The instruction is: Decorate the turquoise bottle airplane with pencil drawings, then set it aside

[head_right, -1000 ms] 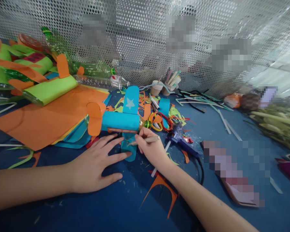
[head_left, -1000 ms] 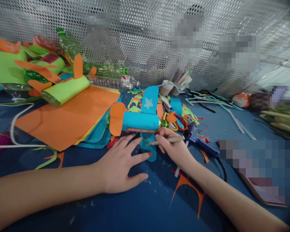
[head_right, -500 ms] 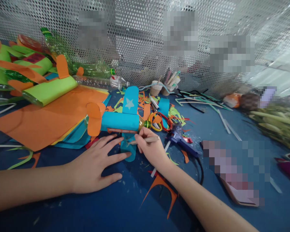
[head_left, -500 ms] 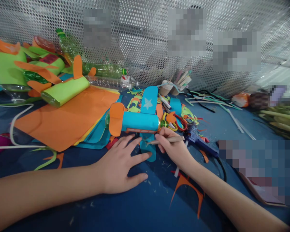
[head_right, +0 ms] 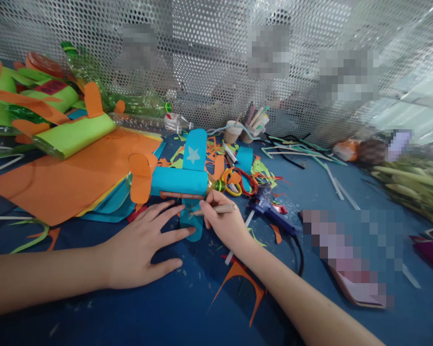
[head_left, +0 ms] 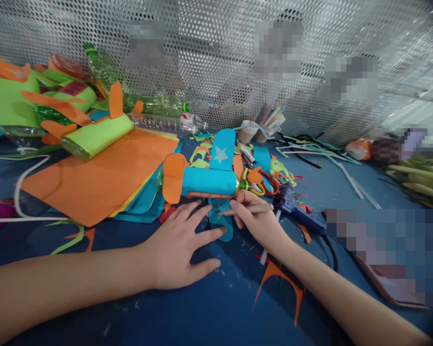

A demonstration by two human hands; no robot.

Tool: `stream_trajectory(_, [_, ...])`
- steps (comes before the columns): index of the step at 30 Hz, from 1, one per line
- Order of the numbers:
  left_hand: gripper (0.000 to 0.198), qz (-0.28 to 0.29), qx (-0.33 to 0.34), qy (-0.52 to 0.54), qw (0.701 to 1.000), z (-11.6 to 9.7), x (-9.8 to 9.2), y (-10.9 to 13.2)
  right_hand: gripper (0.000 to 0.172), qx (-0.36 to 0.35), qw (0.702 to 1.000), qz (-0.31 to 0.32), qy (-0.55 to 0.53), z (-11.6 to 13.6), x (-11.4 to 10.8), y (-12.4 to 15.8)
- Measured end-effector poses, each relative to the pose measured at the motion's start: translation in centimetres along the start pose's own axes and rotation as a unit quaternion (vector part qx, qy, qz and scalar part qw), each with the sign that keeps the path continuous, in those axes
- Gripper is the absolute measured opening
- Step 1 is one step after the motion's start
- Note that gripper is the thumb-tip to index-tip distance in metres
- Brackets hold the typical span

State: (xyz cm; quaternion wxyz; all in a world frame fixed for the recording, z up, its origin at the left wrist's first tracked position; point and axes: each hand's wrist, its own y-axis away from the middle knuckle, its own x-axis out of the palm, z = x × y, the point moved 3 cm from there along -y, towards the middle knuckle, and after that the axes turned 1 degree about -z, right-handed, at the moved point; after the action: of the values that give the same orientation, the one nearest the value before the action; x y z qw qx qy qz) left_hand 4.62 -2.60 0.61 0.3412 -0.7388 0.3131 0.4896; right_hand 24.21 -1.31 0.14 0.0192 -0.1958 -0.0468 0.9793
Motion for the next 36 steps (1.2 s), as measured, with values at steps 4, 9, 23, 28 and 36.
stream_trajectory(4, [0.052, 0.007, -0.003, -0.005, 1.000, -0.01, 0.01, 0.01, 0.026, -0.001, 1.000, 0.007, -0.007, 0.04, -0.02, -0.03])
stream_trajectory(9, [0.052, -0.001, -0.001, 0.002, 1.000, 0.02, -0.01, 0.00, 0.026, 0.002, 1.000, 0.014, -0.017, 0.04, 0.05, 0.01])
stream_trajectory(23, [0.053, 0.019, -0.005, -0.015, 1.000, -0.10, -0.05, -0.07, 0.024, 0.014, 1.000, 0.015, -0.014, -0.17, 0.08, -0.01])
stream_trajectory(28, [0.053, 0.015, -0.002, -0.011, 1.000, -0.09, 0.00, -0.07, 0.025, 0.013, 1.000, 0.000, -0.021, -0.05, -0.02, 0.03])
stream_trajectory(36, [0.053, 0.007, 0.000, -0.005, 1.000, 0.07, 0.08, -0.06, 0.024, 0.012, 1.000, 0.002, -0.027, -0.14, 0.00, 0.01])
